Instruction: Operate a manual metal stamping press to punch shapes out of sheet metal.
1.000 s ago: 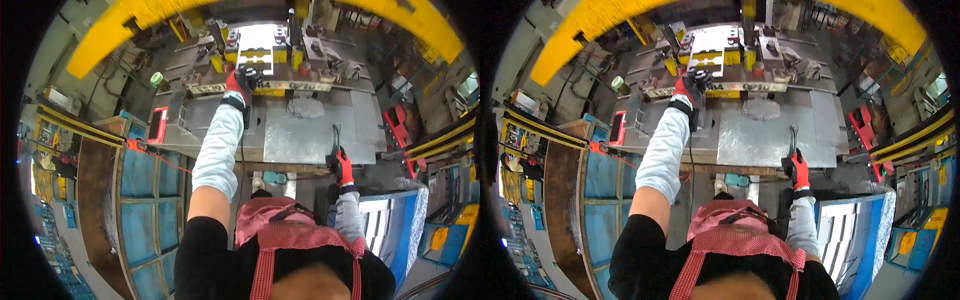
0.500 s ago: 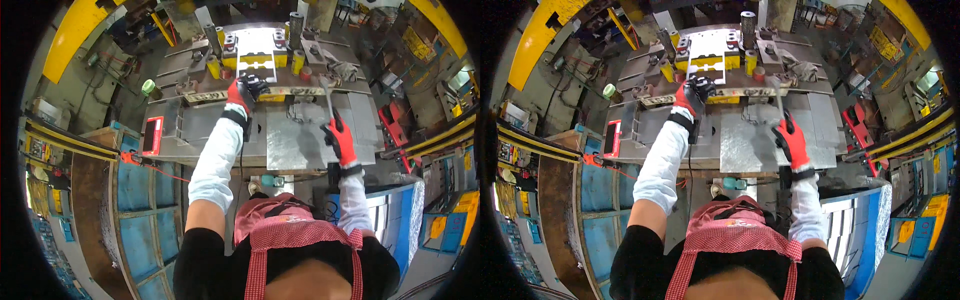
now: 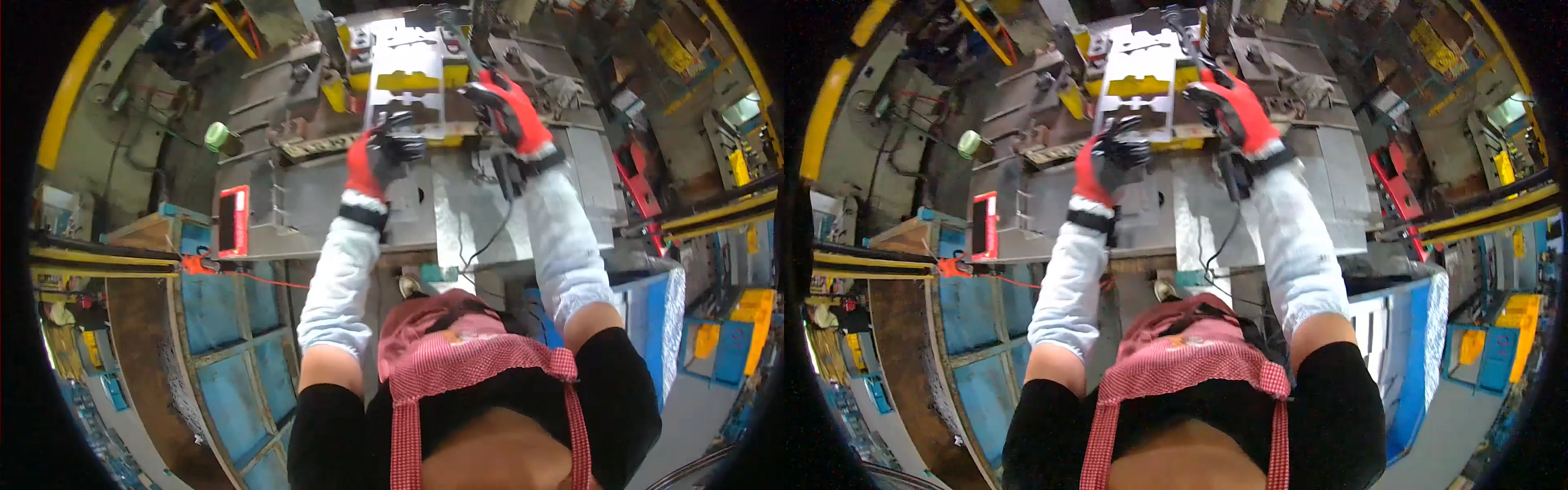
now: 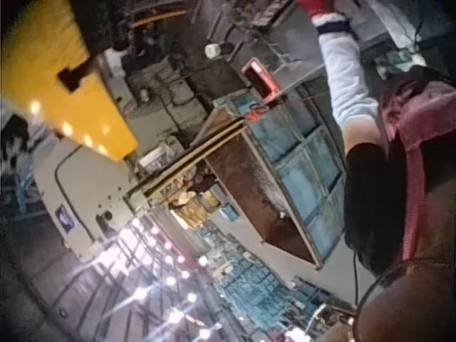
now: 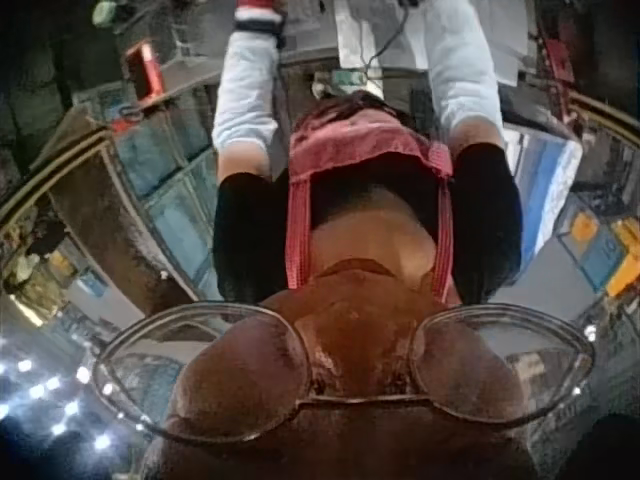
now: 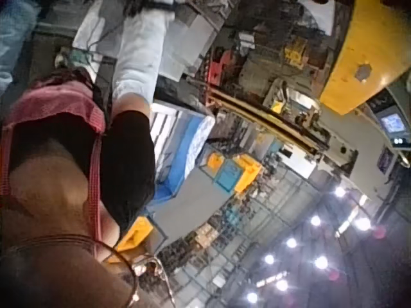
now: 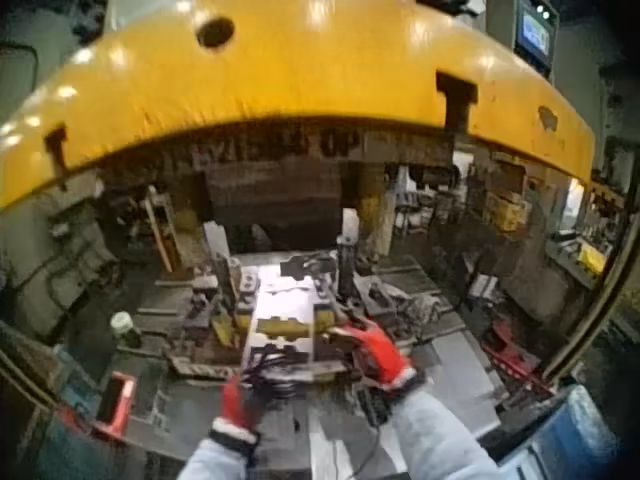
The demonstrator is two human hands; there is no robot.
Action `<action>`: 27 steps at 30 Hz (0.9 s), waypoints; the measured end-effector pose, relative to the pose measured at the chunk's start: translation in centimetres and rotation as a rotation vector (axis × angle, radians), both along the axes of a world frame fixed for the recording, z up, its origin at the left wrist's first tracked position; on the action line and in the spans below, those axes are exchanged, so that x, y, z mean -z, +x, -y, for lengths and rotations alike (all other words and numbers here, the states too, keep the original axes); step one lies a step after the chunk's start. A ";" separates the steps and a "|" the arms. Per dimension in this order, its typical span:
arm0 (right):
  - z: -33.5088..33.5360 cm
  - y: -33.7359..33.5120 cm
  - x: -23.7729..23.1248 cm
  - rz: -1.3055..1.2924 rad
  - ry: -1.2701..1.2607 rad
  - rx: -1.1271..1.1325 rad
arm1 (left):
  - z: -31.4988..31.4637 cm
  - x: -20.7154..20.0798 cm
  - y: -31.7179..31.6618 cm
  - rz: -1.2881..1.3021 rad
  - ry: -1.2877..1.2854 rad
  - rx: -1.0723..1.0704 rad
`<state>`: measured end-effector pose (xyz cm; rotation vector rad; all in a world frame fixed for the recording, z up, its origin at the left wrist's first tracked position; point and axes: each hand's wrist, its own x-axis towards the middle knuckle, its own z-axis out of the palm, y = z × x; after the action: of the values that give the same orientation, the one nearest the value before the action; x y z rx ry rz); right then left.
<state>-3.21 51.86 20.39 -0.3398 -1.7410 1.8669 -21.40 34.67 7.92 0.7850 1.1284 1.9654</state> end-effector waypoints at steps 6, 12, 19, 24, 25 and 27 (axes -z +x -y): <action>2.0 17.3 7.1 0.314 -0.211 0.201 | 12.5 -4.2 4.9 -0.583 -0.353 -0.283; -1.3 20.1 20.5 0.487 -0.305 0.153 | 27.0 -2.0 7.7 0.107 -0.421 -0.307; -1.3 23.4 24.7 0.355 -0.136 0.296 | 42.6 3.1 11.1 -0.353 -0.806 -0.915; -4.3 22.9 28.7 0.386 -0.270 0.247 | 52.6 -2.6 8.9 0.324 0.305 -1.311; -5.6 23.7 29.5 0.435 -0.155 0.230 | 54.6 -3.7 5.9 0.184 0.256 -1.323; -5.1 23.6 29.4 0.314 -0.576 0.307 | 54.7 -6.8 -0.1 0.203 0.310 -1.326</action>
<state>20.36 57.01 -9.02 -1.1047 -1.1955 2.1249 -21.48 -20.07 14.74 -0.1873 1.3702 3.2396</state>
